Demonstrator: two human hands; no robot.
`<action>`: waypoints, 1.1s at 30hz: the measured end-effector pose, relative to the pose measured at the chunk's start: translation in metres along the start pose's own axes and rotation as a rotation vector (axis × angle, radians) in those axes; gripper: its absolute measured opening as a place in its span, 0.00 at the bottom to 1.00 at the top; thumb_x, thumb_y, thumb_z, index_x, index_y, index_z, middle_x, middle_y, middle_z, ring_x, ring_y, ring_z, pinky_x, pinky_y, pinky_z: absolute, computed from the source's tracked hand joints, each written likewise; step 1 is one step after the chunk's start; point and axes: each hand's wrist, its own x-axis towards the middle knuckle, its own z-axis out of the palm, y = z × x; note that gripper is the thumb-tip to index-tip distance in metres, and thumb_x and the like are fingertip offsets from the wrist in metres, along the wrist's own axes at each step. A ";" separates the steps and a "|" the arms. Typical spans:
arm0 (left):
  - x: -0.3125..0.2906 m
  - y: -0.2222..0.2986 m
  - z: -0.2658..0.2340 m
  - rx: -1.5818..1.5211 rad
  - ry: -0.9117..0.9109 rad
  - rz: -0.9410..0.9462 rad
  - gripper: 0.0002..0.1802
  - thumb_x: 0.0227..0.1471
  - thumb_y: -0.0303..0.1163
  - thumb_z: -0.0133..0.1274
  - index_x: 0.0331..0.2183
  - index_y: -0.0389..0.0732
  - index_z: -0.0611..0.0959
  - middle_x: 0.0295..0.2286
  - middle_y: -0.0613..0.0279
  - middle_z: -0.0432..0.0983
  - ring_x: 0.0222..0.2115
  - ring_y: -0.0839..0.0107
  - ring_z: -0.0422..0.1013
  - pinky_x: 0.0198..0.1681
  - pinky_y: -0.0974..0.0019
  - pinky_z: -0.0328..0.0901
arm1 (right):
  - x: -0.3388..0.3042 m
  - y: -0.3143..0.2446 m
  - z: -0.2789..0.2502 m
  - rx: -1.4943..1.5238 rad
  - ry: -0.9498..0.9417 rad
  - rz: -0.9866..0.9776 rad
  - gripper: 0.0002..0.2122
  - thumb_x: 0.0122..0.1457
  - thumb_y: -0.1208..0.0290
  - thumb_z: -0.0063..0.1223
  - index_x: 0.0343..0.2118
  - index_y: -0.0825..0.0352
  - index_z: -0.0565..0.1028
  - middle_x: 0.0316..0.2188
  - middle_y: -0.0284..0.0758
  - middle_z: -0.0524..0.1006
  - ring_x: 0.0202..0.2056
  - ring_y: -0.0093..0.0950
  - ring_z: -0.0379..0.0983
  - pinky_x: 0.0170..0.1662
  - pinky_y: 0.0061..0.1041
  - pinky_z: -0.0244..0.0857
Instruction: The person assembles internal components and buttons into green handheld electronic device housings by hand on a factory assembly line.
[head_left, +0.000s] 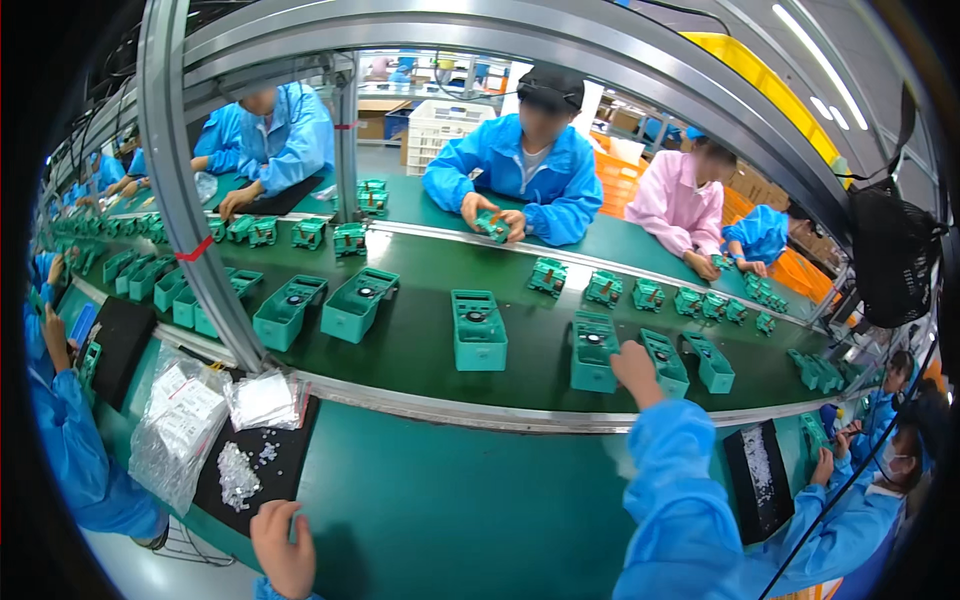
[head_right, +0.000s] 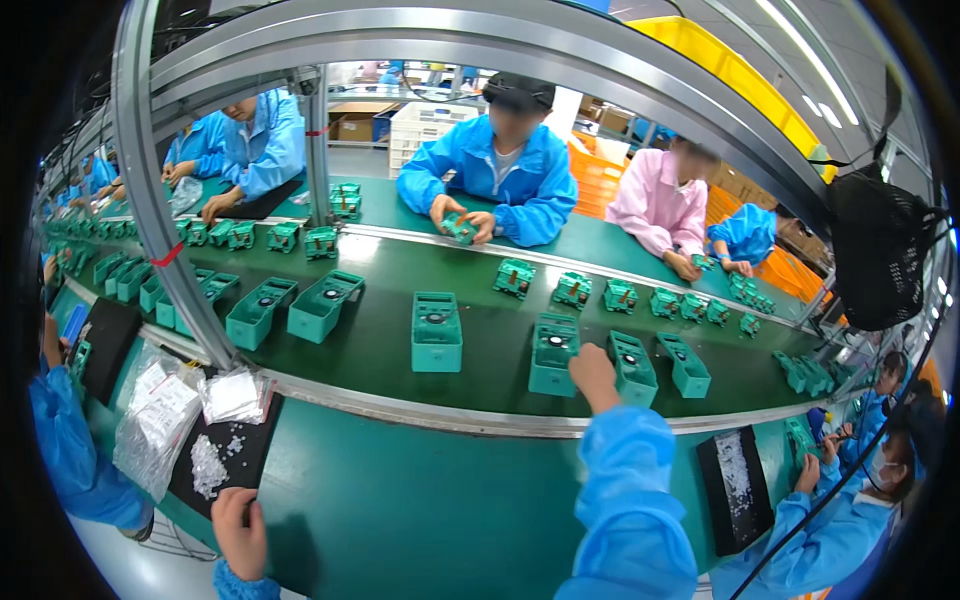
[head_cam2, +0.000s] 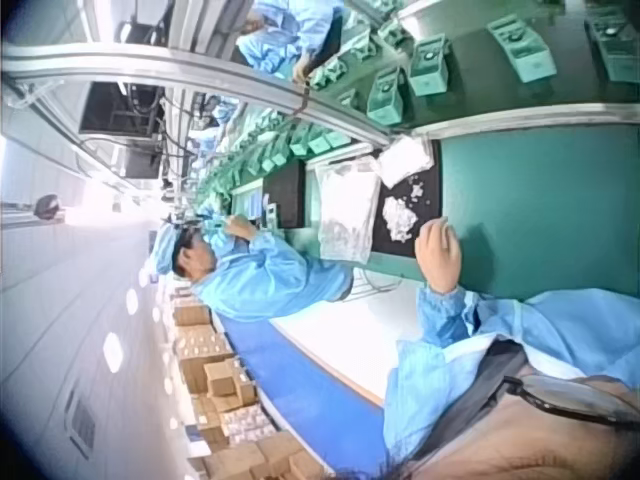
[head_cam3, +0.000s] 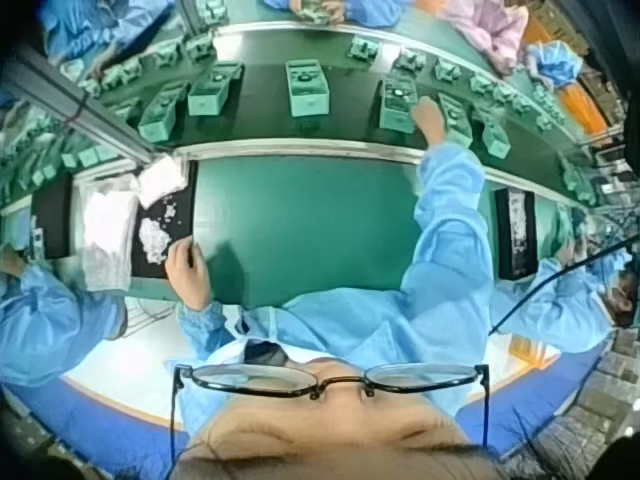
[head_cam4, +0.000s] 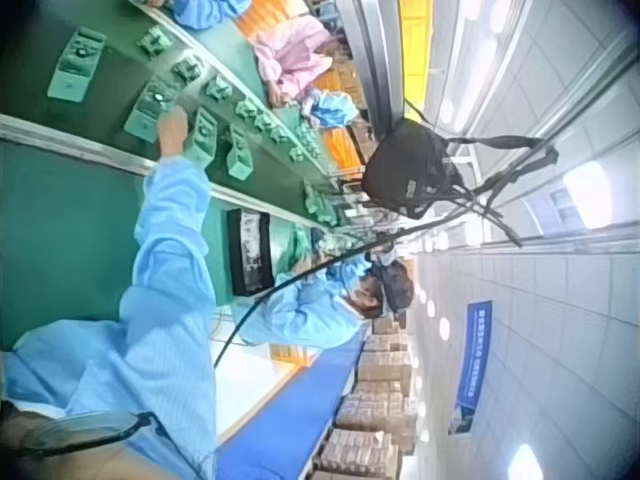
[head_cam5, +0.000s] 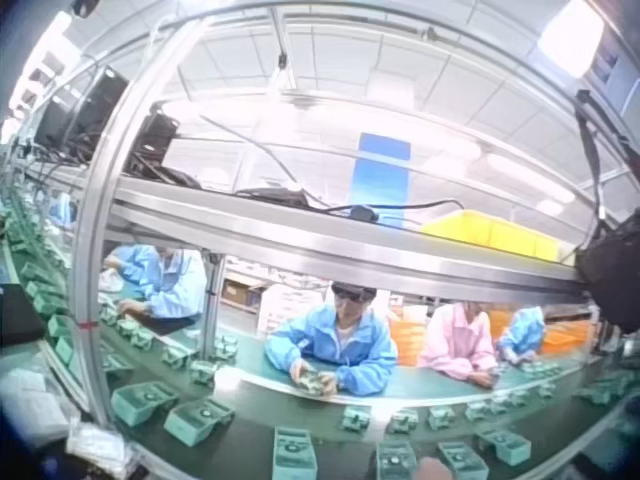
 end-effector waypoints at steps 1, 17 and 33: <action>0.003 -0.004 -0.004 0.000 0.028 -0.012 0.10 0.40 0.17 0.50 0.30 0.35 0.76 0.31 0.55 0.70 0.35 0.57 0.66 0.39 0.62 0.60 | 0.005 -0.005 0.006 -0.024 0.022 0.020 0.12 0.50 0.65 0.47 0.33 0.69 0.74 0.33 0.48 0.75 0.38 0.45 0.72 0.40 0.43 0.65; 0.033 -0.108 0.017 0.329 0.077 -0.165 0.05 0.36 0.22 0.55 0.23 0.36 0.76 0.26 0.54 0.69 0.29 0.53 0.67 0.32 0.57 0.61 | -0.028 -0.145 0.063 0.289 -0.077 -0.415 0.08 0.48 0.71 0.47 0.28 0.69 0.75 0.30 0.46 0.75 0.35 0.47 0.71 0.39 0.41 0.65; 0.035 -0.012 0.016 -0.275 -0.068 -0.183 0.04 0.39 0.21 0.57 0.25 0.35 0.81 0.18 0.63 0.76 0.18 0.79 0.69 0.20 0.73 0.62 | -0.189 -0.144 0.018 0.030 -0.154 -1.679 0.10 0.47 0.74 0.50 0.33 0.53 0.74 0.45 0.27 0.69 0.47 0.33 0.64 0.46 0.31 0.61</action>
